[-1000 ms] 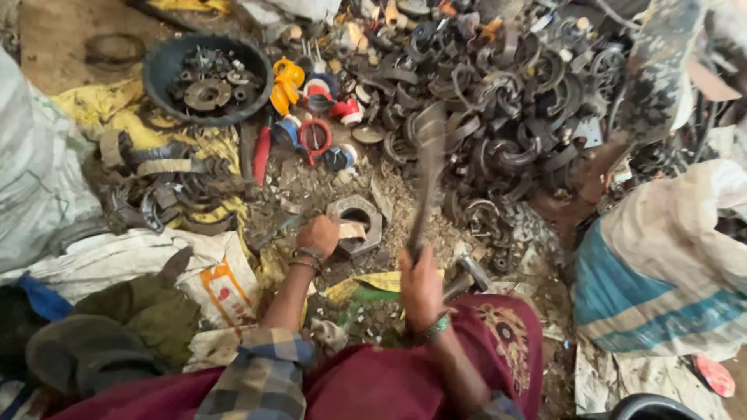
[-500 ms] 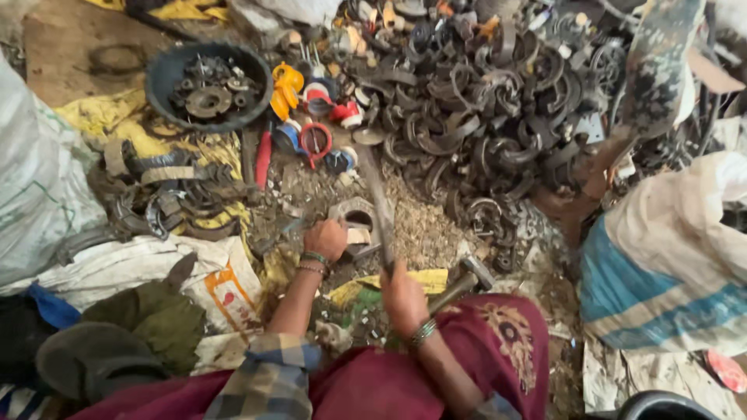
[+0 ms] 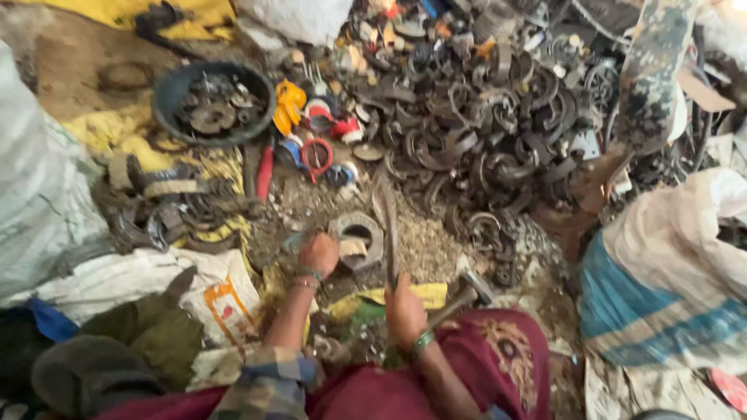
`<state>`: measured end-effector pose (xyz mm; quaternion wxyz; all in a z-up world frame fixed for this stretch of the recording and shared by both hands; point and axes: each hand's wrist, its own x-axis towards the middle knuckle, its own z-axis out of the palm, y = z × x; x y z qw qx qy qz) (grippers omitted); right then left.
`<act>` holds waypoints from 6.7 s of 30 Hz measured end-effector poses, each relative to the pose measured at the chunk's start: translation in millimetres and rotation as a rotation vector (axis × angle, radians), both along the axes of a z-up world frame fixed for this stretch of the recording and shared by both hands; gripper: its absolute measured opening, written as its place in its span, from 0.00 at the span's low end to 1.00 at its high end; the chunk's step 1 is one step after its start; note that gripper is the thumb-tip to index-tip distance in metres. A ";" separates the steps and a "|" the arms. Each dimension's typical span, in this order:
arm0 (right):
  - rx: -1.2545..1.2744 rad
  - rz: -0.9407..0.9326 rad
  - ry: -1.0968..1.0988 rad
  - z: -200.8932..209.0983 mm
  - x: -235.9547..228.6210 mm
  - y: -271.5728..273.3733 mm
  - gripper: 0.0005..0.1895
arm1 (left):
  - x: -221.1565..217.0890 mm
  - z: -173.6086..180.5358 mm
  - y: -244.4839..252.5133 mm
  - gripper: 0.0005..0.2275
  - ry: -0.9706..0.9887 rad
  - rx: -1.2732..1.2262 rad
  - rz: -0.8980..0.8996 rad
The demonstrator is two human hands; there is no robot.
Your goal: The person sits on the floor and repeatedly strikes a metal part placed on a hexagonal anvil with a hammer. The person holds the part with one hand and swings the hammer with the other to break the metal into smaller pieces.
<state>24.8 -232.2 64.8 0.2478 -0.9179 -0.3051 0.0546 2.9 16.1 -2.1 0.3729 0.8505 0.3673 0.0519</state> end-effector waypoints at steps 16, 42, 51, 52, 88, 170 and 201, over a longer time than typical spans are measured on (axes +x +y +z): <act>-0.178 0.037 0.176 34.1 -23.2 21.3 0.20 | 10.7 13.7 -7.4 0.28 -0.023 0.160 -0.115; 0.204 -0.156 0.183 15.5 6.5 11.8 0.17 | 3.0 -48.3 -3.7 0.24 -0.021 0.071 -0.003; -0.143 -0.128 -0.220 -30.2 -8.6 -13.2 0.17 | 5.8 -43.3 -28.2 0.31 0.023 0.002 0.059; -0.144 -0.228 -0.299 -17.9 -10.5 -11.7 0.17 | 2.8 -44.0 -31.6 0.31 0.028 -0.024 0.114; -0.172 -0.082 0.098 -80.8 32.8 0.8 0.14 | 14.8 -38.2 -94.3 0.07 -0.037 0.567 -0.294; 0.216 -0.045 -0.030 -15.8 1.9 -12.3 0.15 | 30.8 -61.2 -16.7 0.10 -0.276 0.386 -0.293; 0.347 -0.139 -0.122 -9.7 5.4 -18.1 0.18 | 31.6 -65.3 -24.1 0.10 -0.176 0.391 -0.256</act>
